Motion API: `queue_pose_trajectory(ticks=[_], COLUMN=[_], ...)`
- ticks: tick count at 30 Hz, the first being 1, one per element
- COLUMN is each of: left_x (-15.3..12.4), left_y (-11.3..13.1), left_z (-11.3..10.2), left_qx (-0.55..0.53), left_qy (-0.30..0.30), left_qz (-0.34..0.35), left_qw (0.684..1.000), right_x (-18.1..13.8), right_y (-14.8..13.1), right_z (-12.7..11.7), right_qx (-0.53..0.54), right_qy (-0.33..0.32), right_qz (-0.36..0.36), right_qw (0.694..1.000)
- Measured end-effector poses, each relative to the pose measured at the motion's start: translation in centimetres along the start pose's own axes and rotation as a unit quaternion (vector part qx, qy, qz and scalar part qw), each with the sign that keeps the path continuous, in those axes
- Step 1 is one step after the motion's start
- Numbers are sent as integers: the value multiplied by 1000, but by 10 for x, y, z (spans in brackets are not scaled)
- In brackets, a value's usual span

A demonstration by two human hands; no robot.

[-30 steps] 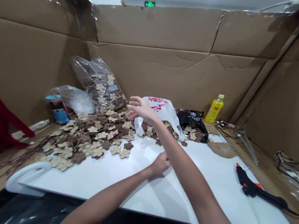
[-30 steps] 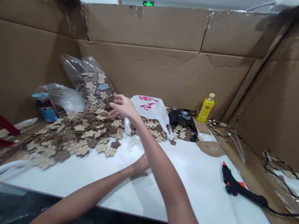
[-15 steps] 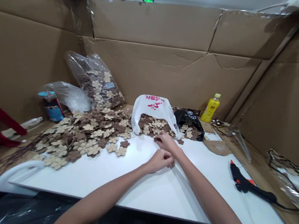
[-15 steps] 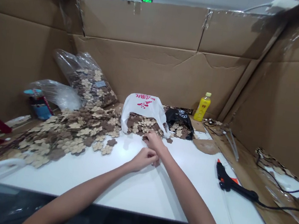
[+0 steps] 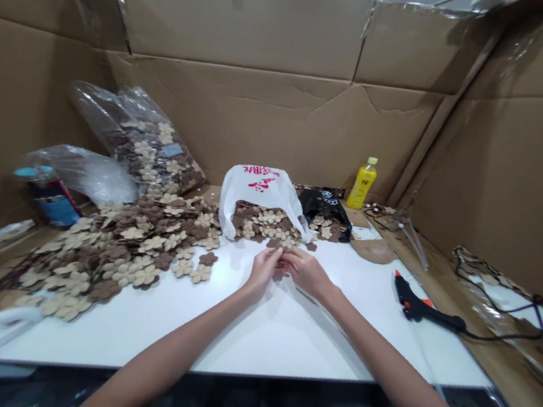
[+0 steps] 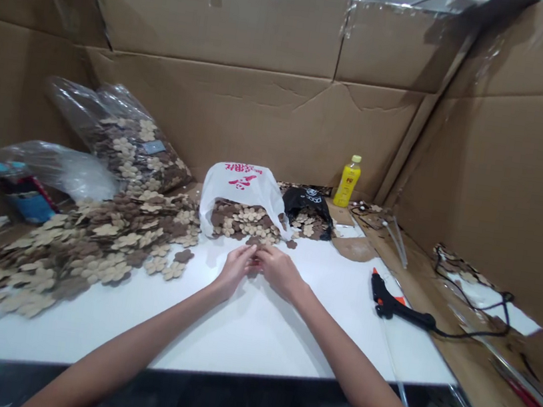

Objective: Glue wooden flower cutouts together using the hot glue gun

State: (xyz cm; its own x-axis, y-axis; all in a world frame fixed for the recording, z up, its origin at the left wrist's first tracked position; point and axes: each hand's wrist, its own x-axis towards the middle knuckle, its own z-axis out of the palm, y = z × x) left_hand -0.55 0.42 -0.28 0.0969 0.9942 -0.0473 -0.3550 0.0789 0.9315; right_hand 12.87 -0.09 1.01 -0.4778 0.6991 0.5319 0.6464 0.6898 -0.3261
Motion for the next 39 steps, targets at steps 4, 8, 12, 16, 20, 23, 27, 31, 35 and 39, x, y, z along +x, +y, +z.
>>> queue_pose_trajectory(ticks=[4,8,12,16,20,23,27,31,35,39], left_x=[0,0,3,4,0,-2,-2,-2,-1,0], left_y=[-4,-3,-3,-4,-3,-3,-4,-6,-9,-12], left_z=[-1,-1,0,1,3,5,6,3,0,1], left_qx=[11,21,42,84,116,110,97,85,75,55], left_qy=[-9,-8,-6,-24,-35,-21,-23,-30,-26,2], left_qz=[4,-9,-4,12,25,27,28,32,38,33], left_qw=[1000,1000,999,996,992,993,995,995,996,998], right_x=[-34,-94,-163,-201,-201,-184,-144,-99,-73,-71], right_y=[-20,0,43,72,79,73,49,17,1,1], right_z=[-34,-95,-141,-146,-142,-140,-117,-73,-43,-33], right_qx=[-18,-106,-294,-351,-341,-276,-69,63,103,80], right_qy=[42,128,40,-70,-62,-16,79,84,78,86], right_qz=[21,123,289,357,355,355,306,255,250,261], right_qw=[999,978,910,863,868,893,946,961,960,958])
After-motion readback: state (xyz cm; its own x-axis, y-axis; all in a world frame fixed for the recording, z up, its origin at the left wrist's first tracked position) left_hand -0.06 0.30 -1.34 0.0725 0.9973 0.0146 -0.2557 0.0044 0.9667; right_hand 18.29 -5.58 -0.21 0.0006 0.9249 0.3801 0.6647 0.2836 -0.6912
